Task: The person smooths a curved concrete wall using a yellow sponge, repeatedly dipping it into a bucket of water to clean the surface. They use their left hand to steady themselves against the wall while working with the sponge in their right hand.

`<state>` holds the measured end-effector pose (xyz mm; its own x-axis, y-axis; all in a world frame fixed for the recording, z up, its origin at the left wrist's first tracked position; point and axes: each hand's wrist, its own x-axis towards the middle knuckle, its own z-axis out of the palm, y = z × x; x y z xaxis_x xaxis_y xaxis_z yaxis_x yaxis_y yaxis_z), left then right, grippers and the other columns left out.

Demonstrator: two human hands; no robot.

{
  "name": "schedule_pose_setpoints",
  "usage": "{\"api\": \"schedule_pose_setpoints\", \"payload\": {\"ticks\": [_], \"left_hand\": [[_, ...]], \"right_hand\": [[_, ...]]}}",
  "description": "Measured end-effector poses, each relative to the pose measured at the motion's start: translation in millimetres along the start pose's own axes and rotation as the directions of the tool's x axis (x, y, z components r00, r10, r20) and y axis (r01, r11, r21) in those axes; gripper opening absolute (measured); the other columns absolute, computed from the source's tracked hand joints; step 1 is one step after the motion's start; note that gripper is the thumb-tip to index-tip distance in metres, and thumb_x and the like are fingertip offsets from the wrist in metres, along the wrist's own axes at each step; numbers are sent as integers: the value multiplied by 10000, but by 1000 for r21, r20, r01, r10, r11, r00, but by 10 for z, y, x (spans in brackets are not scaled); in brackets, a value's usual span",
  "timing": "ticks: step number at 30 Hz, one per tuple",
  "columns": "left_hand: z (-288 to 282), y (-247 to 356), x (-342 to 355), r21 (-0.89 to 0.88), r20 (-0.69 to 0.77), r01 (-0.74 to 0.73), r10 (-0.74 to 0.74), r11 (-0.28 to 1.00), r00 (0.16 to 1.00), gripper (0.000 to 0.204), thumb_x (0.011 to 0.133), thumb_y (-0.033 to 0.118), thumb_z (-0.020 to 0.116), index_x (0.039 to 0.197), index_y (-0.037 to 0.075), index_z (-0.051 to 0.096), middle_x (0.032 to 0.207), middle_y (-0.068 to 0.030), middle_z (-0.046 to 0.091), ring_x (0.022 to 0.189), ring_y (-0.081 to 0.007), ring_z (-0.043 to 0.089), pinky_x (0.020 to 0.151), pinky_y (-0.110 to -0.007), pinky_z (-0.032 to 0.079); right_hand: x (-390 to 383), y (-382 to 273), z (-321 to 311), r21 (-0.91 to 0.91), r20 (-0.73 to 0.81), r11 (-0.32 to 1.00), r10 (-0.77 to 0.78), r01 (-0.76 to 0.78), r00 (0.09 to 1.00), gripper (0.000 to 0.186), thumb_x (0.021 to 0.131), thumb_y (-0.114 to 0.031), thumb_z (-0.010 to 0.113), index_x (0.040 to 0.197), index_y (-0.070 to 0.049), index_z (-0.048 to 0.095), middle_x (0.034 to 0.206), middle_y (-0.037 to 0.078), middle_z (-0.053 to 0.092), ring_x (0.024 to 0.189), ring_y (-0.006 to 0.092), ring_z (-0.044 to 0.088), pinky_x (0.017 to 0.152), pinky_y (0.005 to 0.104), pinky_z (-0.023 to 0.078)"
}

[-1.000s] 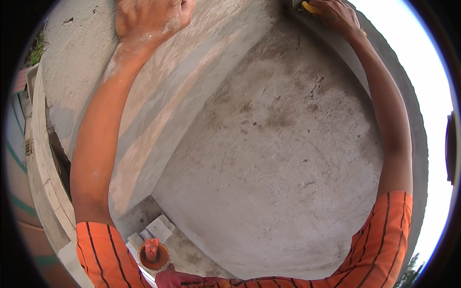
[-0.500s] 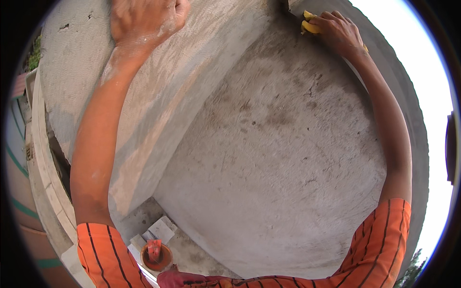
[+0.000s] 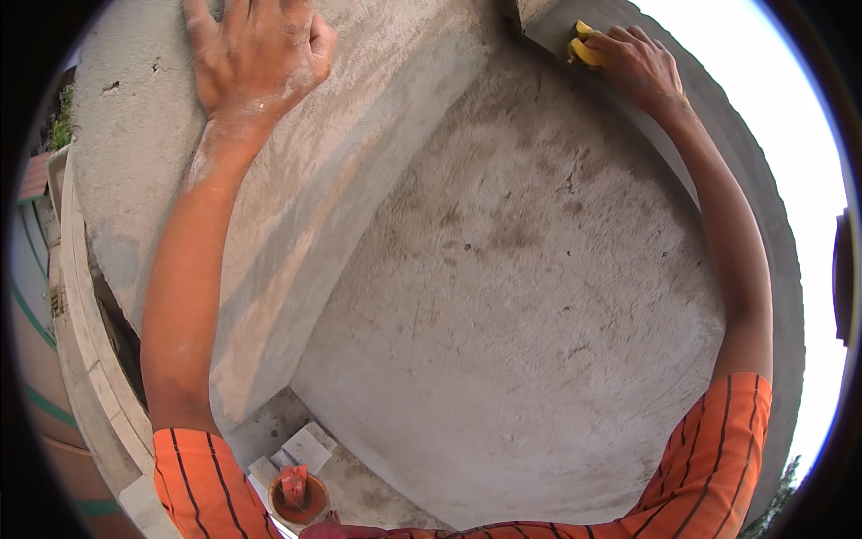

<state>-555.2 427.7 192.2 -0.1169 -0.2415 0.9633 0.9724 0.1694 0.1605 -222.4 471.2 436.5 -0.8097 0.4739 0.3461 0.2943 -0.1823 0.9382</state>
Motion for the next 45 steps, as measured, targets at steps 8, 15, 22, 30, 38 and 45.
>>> {"api": "schedule_pose_setpoints", "payload": {"ticks": [8, 15, 22, 30, 38, 45], "left_hand": [[72, 80, -57, -107, -30, -19, 16, 994, 999, 399, 685, 117, 583, 1059, -17, 619, 1484, -248, 368, 1421, -386, 291, 1135, -617, 189], [-137, -91, 110, 9, -8, 11, -11, 1000, 1000, 409, 667, 149, 596, 1038, -20, 623, 1480, -246, 372, 1420, -397, 287, 1126, -632, 189], [141, -179, -86, 230, 173, -7, -34, 973, 984, 655, 763, 378, 602, 1398, 407, 439, 1571, 34, 324, 1438, -184, 290, 1116, -550, 211], [147, -40, -87, 104, 64, 10, -17, 994, 998, 533, 726, 299, 590, 1253, 263, 521, 1534, -43, 349, 1431, -238, 290, 1117, -571, 201], [318, 123, 84, -675, -359, -39, -282, 736, 890, 395, 697, 145, 570, 1055, -19, 599, 1474, -232, 387, 1420, -373, 300, 1124, -610, 215], [4, -13, -59, 2, -39, -56, 56, 998, 998, 380, 704, 156, 574, 1042, -12, 623, 1468, -228, 395, 1415, -383, 303, 1120, -610, 218]], "right_hand": [[374, 14, 28, -36, 5, 988, 153, -153, 988, 334, 906, -279, 640, 1239, -264, 631, 1189, -27, 648, 1107, 188, 607, 873, 393, 553], [409, 147, -649, 17, 166, 918, 389, -397, 906, 294, 924, -301, 614, 1212, -258, 655, 1134, -4, 656, 1087, 187, 616, 850, 390, 555], [337, 52, -355, 143, 5, 945, 296, -294, 955, 267, 923, -290, 503, 979, -114, 695, 943, 145, 709, 892, 337, 687, 744, 475, 548], [550, 322, -287, 130, 131, 933, 319, -336, 938, 282, 928, -317, 498, 1017, -114, 674, 932, 174, 699, 910, 340, 674, 761, 473, 536], [467, 617, -182, 23, 46, 976, 215, -216, 976, 268, 922, -303, 498, 926, -126, 699, 949, 161, 686, 958, 343, 650, 811, 474, 512], [727, 453, 173, 21, -80, 985, 175, -174, 981, 297, 927, -377, 527, 890, -162, 729, 872, 117, 696, 863, 306, 663, 790, 441, 520]]}}
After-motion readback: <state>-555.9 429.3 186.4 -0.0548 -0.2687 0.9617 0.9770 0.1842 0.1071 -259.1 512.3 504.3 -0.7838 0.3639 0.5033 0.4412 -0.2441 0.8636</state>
